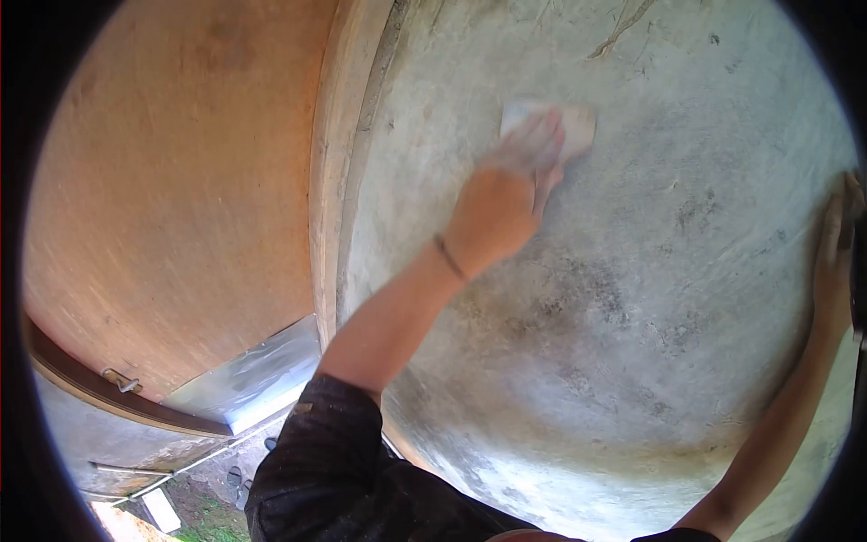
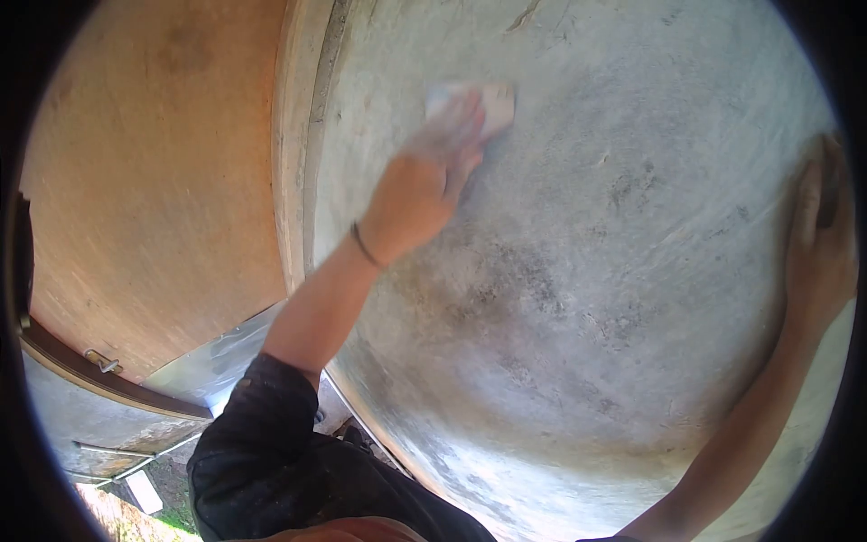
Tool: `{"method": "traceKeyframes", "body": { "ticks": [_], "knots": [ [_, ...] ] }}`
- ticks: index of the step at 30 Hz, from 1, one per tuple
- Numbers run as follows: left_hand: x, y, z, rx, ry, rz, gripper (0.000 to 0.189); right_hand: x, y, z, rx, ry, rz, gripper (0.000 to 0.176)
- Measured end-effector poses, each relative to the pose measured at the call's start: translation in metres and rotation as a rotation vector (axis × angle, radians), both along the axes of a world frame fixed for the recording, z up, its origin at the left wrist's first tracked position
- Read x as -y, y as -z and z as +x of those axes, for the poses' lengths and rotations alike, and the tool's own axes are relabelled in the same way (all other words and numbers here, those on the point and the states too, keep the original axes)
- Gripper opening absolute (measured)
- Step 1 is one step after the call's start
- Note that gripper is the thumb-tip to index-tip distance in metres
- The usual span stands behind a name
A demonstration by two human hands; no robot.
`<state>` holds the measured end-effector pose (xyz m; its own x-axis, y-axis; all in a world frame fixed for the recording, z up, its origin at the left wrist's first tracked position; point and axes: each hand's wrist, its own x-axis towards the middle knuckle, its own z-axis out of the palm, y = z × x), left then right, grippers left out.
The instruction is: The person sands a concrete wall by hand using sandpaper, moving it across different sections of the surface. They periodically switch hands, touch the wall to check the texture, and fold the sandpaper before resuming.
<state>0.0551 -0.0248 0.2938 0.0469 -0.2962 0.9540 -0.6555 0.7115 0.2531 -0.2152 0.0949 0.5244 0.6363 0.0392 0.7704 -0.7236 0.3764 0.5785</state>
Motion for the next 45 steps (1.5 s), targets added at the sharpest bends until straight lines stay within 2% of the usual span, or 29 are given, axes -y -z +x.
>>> {"method": "traceKeyframes", "body": {
  "ticks": [2, 4, 5, 6, 8, 9, 11, 15, 18, 23, 27, 30, 33, 35, 37, 39, 42, 45],
  "knots": [
    [-0.009, 0.026, -0.009, 0.004, -0.022, 0.0, 0.042, 0.004, 0.005, -0.001, -0.059, 0.001, 0.035, 0.037],
    [-0.006, 0.022, -0.008, 0.005, -0.022, -0.006, 0.043, 0.015, 0.01, -0.001, -0.31, -0.053, 0.01, 0.037],
    [-0.001, 0.016, -0.007, 0.007, -0.022, -0.016, 0.044, 0.007, 0.014, 0.004, -0.203, 0.151, 0.083, 0.026],
    [0.006, 0.001, -0.002, -0.001, -0.029, -0.044, 0.044, 0.005, 0.016, 0.009, -0.209, 0.147, 0.054, 0.026],
    [0.014, -0.027, 0.004, -0.016, -0.019, -0.112, 0.044, 0.007, 0.025, 0.016, -0.371, 0.092, 0.262, 0.028],
    [0.014, -0.033, 0.002, -0.025, -0.02, -0.124, 0.044, 0.007, 0.032, 0.024, -0.38, 0.095, 0.25, 0.028],
    [0.013, -0.04, 0.0, -0.039, -0.008, -0.093, 0.045, 0.007, 0.046, 0.041, -0.382, 0.013, 0.449, 0.028],
    [-0.003, 0.003, -0.016, -0.049, 0.082, -0.108, 0.042, 0.013, 0.065, 0.051, -0.373, -0.067, 0.645, 0.03],
    [-0.003, 0.021, -0.019, 0.002, 0.027, -0.098, 0.043, 0.012, 0.066, 0.053, -0.353, -0.076, 0.681, 0.031],
    [0.016, -0.035, -0.005, -0.027, 0.048, -0.109, 0.046, 0.01, 0.069, 0.054, -0.3, -0.056, 0.702, 0.034],
    [0.018, -0.048, -0.005, -0.016, 0.016, -0.179, 0.045, 0.009, 0.069, 0.054, -0.264, -0.027, 0.73, 0.038],
    [0.001, -0.012, -0.008, -0.04, 0.098, -0.081, 0.043, 0.009, 0.068, 0.052, -0.277, -0.01, 0.744, 0.041],
    [-0.014, 0.049, -0.019, -0.034, 0.128, 0.056, 0.046, 0.011, 0.069, 0.049, -0.285, -0.02, 0.726, 0.041],
    [-0.01, 0.055, -0.018, -0.014, 0.114, 0.047, 0.046, 0.014, 0.069, 0.051, -0.278, -0.036, 0.711, 0.041],
    [-0.01, 0.049, -0.016, -0.014, 0.11, 0.054, 0.046, 0.015, 0.069, 0.052, -0.286, -0.038, 0.716, 0.041],
    [0.0, 0.024, -0.01, -0.015, 0.037, 0.0, 0.046, 0.014, 0.069, 0.051, -0.276, -0.043, 0.726, 0.04],
    [0.015, -0.014, -0.002, -0.065, 0.075, -0.075, 0.045, 0.013, 0.069, 0.051, -0.273, -0.064, 0.728, 0.04],
    [0.012, -0.022, -0.002, -0.105, 0.097, -0.035, 0.044, 0.013, 0.07, 0.049, -0.28, -0.069, 0.714, 0.039]
  ]
}}
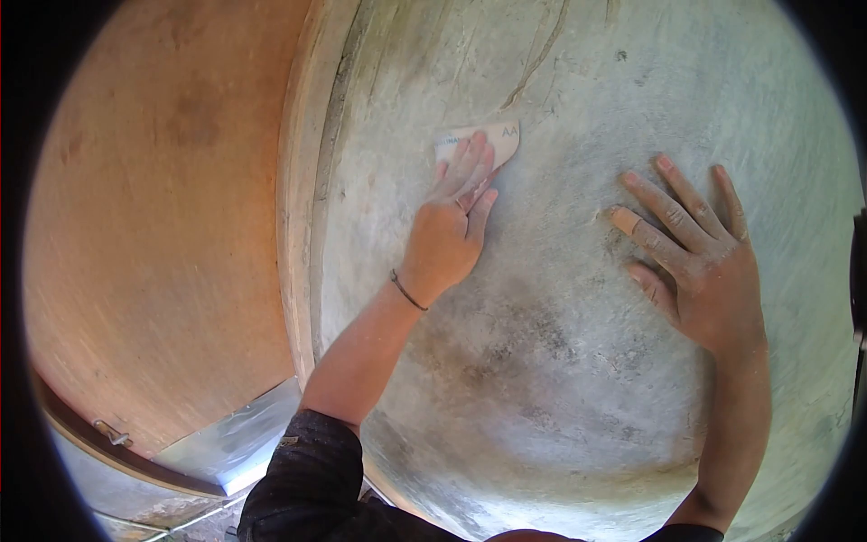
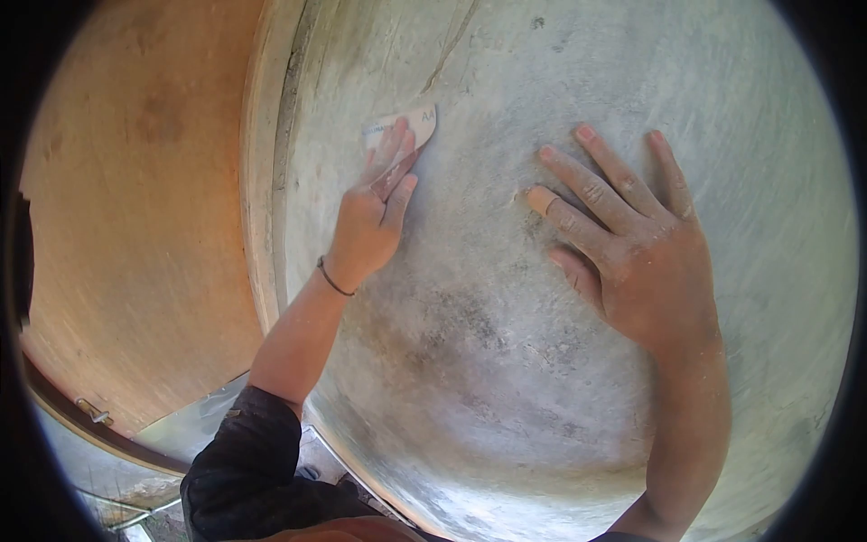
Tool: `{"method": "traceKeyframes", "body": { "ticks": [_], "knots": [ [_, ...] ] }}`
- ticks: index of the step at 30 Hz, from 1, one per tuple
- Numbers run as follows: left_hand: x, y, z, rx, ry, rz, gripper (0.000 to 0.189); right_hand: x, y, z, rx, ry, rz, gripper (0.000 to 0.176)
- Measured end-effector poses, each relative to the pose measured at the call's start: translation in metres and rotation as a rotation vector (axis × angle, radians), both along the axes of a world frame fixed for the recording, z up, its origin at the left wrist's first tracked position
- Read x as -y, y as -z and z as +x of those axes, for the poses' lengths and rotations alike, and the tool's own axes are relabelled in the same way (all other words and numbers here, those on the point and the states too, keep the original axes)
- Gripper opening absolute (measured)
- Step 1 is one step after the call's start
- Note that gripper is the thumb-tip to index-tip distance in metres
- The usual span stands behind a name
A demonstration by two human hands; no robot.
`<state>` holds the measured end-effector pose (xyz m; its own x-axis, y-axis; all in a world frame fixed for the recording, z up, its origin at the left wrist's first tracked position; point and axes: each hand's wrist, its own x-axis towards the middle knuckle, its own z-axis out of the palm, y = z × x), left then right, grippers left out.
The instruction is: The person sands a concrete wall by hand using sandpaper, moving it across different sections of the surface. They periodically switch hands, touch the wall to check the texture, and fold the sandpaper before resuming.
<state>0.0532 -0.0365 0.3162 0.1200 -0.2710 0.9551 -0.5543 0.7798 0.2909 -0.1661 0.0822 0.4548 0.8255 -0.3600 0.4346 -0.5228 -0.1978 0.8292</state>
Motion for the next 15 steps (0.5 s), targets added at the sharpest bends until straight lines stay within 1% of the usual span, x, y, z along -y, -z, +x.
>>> {"method": "traceKeyframes", "body": {
  "ticks": [3, 6, 7, 9, 11, 12, 15],
  "knots": [
    [-0.012, 0.031, -0.015, -0.032, 0.019, 0.01, 0.042, -0.001, 0.001, -0.002, 0.005, -0.013, -0.007, 0.038],
    [-0.011, 0.043, -0.02, -0.042, 0.043, 0.005, 0.042, -0.002, 0.004, -0.001, 0.021, -0.066, 0.012, 0.035],
    [-0.009, 0.036, -0.02, -0.052, 0.039, 0.008, 0.042, -0.003, 0.004, -0.002, 0.012, -0.07, 0.015, 0.035],
    [0.002, 0.003, -0.01, -0.005, -0.006, -0.076, 0.042, -0.004, 0.004, -0.005, 0.013, -0.087, 0.031, 0.033],
    [0.011, -0.035, 0.0, -0.006, 0.011, -0.075, 0.041, -0.006, 0.004, -0.007, 0.012, -0.101, 0.032, 0.032],
    [0.011, -0.044, 0.002, -0.005, 0.037, -0.074, 0.041, -0.006, 0.004, -0.008, 0.013, -0.107, 0.032, 0.031],
    [0.003, -0.041, 0.0, -0.072, 0.08, -0.061, 0.038, -0.005, 0.004, -0.007, 0.011, -0.119, 0.018, 0.029]
  ]
}}
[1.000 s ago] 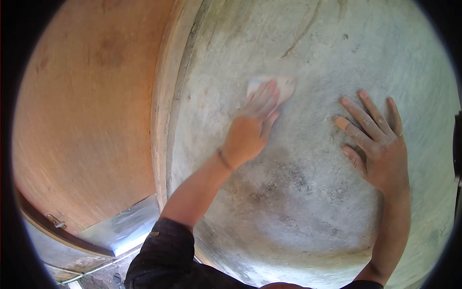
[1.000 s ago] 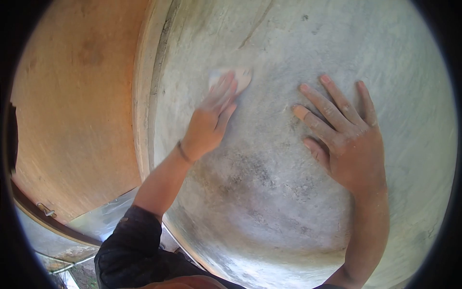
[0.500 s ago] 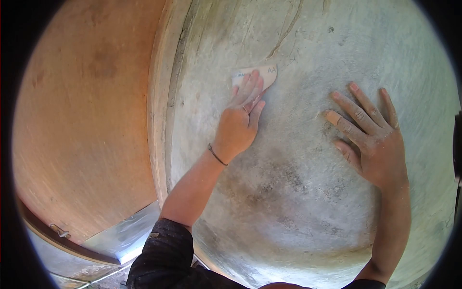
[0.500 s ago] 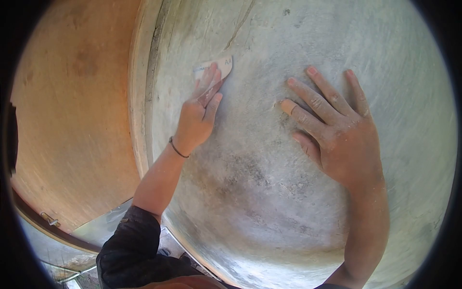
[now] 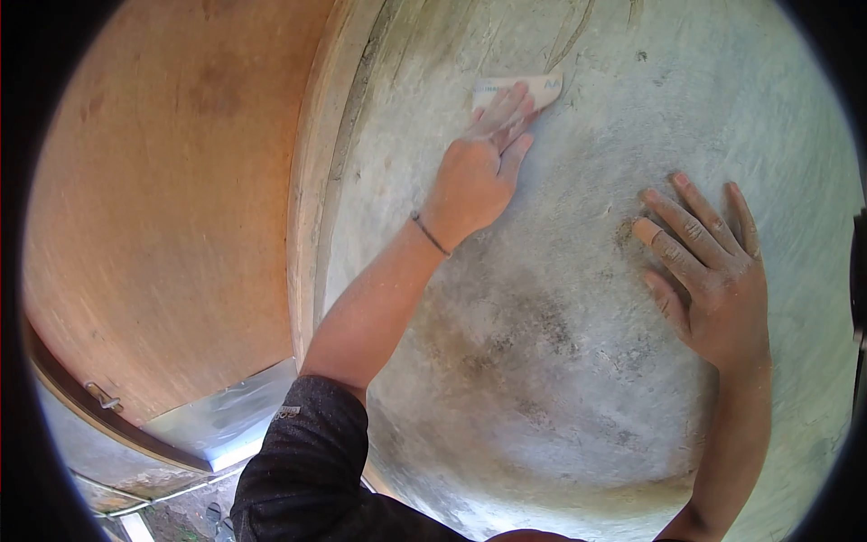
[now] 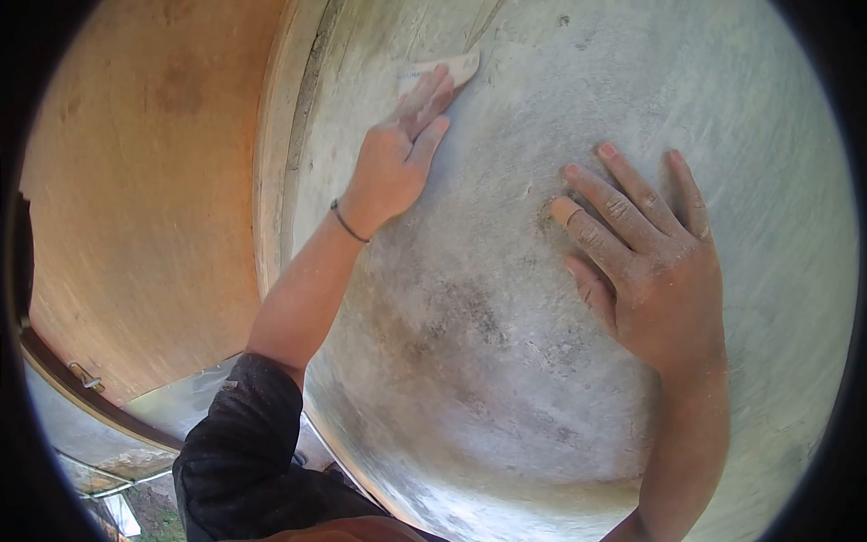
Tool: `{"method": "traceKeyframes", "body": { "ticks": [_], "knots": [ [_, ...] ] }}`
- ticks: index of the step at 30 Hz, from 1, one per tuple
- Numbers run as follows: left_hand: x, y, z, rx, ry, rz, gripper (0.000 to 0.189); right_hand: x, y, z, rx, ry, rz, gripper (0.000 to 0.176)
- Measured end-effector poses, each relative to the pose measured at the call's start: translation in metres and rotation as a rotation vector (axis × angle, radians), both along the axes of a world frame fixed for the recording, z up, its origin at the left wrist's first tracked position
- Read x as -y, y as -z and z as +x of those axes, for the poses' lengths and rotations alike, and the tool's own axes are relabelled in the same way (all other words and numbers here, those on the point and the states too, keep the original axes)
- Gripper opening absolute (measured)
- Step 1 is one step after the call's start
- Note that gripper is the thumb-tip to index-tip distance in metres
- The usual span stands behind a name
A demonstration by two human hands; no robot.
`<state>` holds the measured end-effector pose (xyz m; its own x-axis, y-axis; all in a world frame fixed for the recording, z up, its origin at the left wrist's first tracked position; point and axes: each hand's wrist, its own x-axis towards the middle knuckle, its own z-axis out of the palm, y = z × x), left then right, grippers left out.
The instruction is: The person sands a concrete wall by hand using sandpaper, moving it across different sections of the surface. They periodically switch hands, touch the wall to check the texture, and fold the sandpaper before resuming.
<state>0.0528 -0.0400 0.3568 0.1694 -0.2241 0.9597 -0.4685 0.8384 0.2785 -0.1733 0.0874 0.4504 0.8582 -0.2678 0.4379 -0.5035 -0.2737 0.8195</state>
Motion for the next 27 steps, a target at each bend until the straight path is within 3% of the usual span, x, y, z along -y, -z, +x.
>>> {"method": "traceKeyframes", "body": {
  "ticks": [3, 6, 11, 16, 18, 21, 24, 27],
  "knots": [
    [-0.002, 0.039, -0.005, 0.057, -0.151, -0.057, 0.038, 0.0, 0.001, 0.0, 0.003, -0.016, 0.017, 0.028],
    [0.002, 0.037, -0.003, 0.073, -0.188, -0.059, 0.038, 0.003, 0.003, 0.001, -0.009, -0.03, 0.026, 0.027],
    [0.007, -0.016, 0.005, 0.056, -0.169, -0.036, 0.038, 0.003, 0.002, 0.001, 0.008, -0.041, 0.051, 0.025],
    [0.0, 0.022, -0.006, 0.049, -0.104, -0.026, 0.039, 0.002, 0.002, 0.003, 0.014, -0.041, 0.039, 0.024],
    [-0.003, 0.031, -0.012, 0.056, -0.202, -0.036, 0.039, 0.002, 0.002, 0.002, 0.02, -0.044, 0.052, 0.024],
    [0.012, 0.0, -0.007, 0.048, -0.286, -0.102, 0.038, 0.003, 0.0, 0.001, -0.01, -0.018, 0.069, 0.029],
    [0.009, -0.029, 0.003, 0.053, -0.211, 0.03, 0.037, 0.002, -0.002, 0.001, -0.016, -0.013, 0.076, 0.03],
    [0.002, -0.012, 0.0, -0.02, -0.059, 0.031, 0.035, 0.002, 0.0, 0.003, 0.007, -0.055, 0.039, 0.027]
  ]
}}
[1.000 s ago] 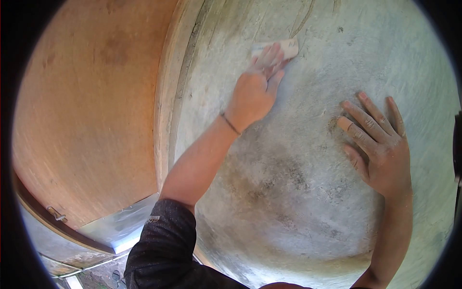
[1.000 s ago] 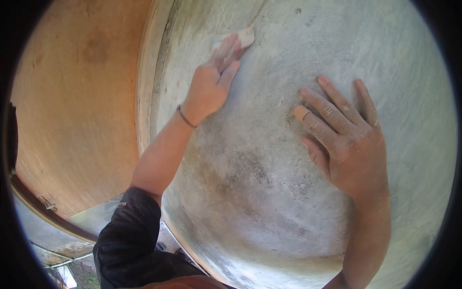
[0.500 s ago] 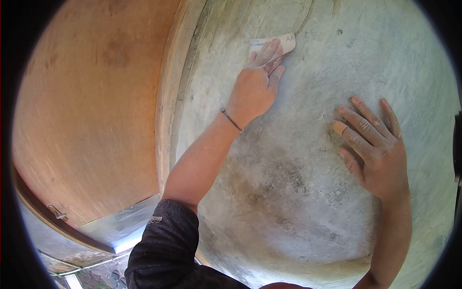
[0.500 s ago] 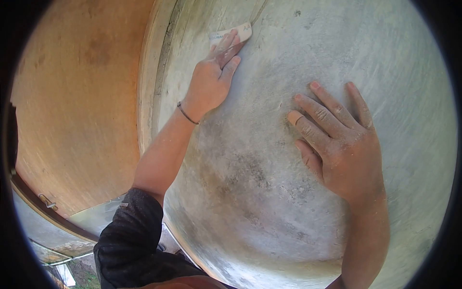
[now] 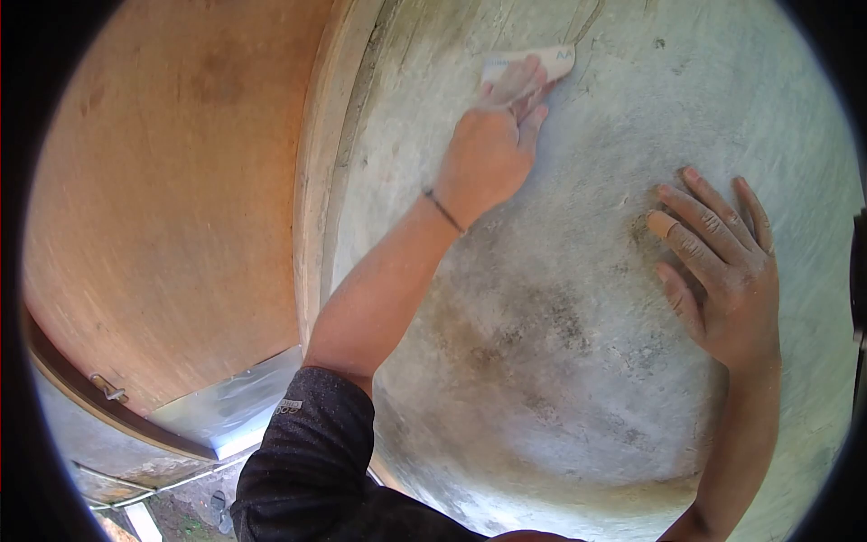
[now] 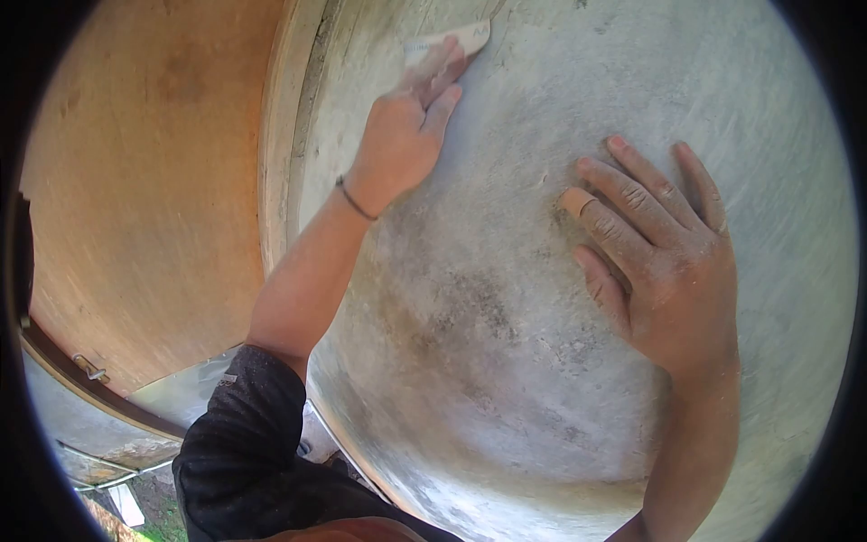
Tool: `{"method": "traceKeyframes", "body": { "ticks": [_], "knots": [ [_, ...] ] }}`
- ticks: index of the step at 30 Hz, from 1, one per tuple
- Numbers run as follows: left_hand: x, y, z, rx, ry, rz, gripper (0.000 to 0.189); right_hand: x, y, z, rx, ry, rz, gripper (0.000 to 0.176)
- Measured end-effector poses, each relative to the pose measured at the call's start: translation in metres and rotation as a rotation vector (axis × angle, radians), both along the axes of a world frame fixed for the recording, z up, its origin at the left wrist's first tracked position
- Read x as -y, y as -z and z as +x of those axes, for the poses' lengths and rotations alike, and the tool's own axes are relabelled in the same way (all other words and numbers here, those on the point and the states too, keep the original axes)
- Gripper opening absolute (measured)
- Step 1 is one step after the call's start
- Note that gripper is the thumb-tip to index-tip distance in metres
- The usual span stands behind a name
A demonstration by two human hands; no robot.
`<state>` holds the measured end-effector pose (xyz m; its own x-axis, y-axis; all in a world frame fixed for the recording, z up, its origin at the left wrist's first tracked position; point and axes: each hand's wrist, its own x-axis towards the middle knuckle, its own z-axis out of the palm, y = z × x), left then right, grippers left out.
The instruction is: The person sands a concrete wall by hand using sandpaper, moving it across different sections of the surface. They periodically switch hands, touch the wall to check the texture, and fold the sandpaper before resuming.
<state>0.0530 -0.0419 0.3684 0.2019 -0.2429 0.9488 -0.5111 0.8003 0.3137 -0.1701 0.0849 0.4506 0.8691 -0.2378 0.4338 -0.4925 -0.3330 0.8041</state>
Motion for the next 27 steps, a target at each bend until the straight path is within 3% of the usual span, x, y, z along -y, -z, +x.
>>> {"method": "traceKeyframes", "body": {
  "ticks": [4, 7, 10, 12, 15, 18, 22, 24, 25, 27],
  "knots": [
    [-0.004, 0.043, -0.017, 0.082, -0.197, -0.135, 0.038, 0.0, 0.001, 0.0, -0.005, -0.001, -0.005, 0.028],
    [-0.001, 0.023, -0.016, 0.077, -0.237, -0.161, 0.039, 0.002, -0.001, 0.001, -0.019, 0.011, -0.018, 0.029],
    [0.006, -0.012, -0.009, 0.002, -0.156, 0.017, 0.041, 0.002, -0.003, -0.001, -0.05, 0.022, -0.021, 0.031],
    [0.014, -0.017, -0.009, 0.061, -0.226, -0.124, 0.039, 0.002, -0.004, -0.002, -0.068, 0.036, -0.038, 0.032],
    [-0.013, 0.013, -0.012, -0.018, -0.04, 0.038, 0.04, 0.002, -0.003, 0.0, -0.038, 0.024, -0.04, 0.032],
    [-0.009, 0.04, -0.019, 0.054, -0.117, -0.019, 0.041, 0.002, -0.003, 0.0, -0.039, 0.011, -0.046, 0.032],
    [-0.002, -0.002, -0.008, 0.032, -0.164, -0.062, 0.041, 0.003, -0.003, 0.001, -0.019, 0.016, -0.05, 0.032],
    [-0.014, -0.034, 0.003, 0.064, -0.124, 0.301, 0.042, 0.005, -0.004, 0.0, -0.007, 0.0, -0.051, 0.03],
    [-0.009, -0.031, 0.002, 0.06, -0.123, 0.303, 0.042, 0.005, -0.003, 0.0, -0.011, 0.001, -0.048, 0.03],
    [0.011, -0.013, -0.003, -0.032, -0.021, 0.004, 0.042, 0.004, -0.003, 0.001, -0.004, -0.015, -0.043, 0.029]
  ]
}}
